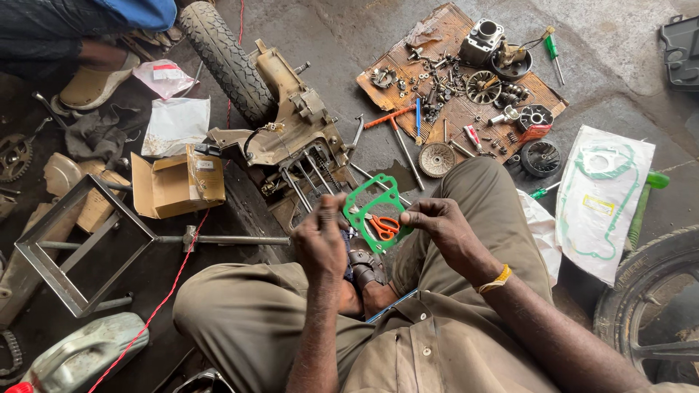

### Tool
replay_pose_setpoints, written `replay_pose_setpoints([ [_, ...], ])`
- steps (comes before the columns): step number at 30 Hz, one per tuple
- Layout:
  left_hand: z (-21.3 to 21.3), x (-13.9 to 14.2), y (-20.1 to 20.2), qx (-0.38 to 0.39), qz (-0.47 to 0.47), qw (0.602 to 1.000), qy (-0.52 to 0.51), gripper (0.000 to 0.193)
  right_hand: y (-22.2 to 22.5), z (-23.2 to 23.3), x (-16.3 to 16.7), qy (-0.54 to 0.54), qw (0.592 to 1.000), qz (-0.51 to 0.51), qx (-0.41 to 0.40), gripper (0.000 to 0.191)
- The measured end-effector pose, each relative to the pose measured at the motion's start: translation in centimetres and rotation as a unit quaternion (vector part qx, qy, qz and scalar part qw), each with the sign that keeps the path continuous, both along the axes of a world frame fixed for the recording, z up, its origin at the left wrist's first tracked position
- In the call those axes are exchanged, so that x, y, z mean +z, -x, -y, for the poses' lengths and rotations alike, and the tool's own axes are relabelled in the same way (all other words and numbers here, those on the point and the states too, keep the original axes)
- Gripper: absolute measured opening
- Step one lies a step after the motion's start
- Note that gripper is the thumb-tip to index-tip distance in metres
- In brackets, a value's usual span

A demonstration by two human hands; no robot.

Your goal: The person sits on the floor in a workshop and installs a green gasket onto a motorcycle engine block. They open a package containing the gasket, apply sealant from a tube, and carefully position the gasket onto the engine's cylinder head studs.

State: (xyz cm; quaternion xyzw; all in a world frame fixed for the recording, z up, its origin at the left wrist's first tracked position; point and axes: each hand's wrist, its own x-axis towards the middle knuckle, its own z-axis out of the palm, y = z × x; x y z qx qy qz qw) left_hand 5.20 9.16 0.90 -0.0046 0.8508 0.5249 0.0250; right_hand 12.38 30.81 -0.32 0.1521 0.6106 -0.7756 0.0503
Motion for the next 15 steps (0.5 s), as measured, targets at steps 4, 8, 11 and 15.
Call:
replay_pose_setpoints([
  [4,0.2,0.7,0.2,-0.015,0.026,0.992,-0.124,0.057,0.3,-0.3,-0.2,-0.031,0.999,-0.007,-0.022,0.022],
  [8,-0.7,0.9,-0.3,-0.091,0.013,0.983,-0.160,0.043,0.3,-0.8,-0.6,-0.034,0.999,-0.020,-0.013,0.023],
  [11,-1.1,0.4,-0.5,-0.076,0.047,0.987,-0.133,0.033,0.2,-0.6,-1.5,-0.015,0.999,-0.034,-0.021,0.028],
  [15,-1.3,-0.3,-0.5,-0.052,0.059,0.990,-0.122,0.039,0.7,0.0,-2.6,0.021,0.991,0.045,-0.127,0.055],
])
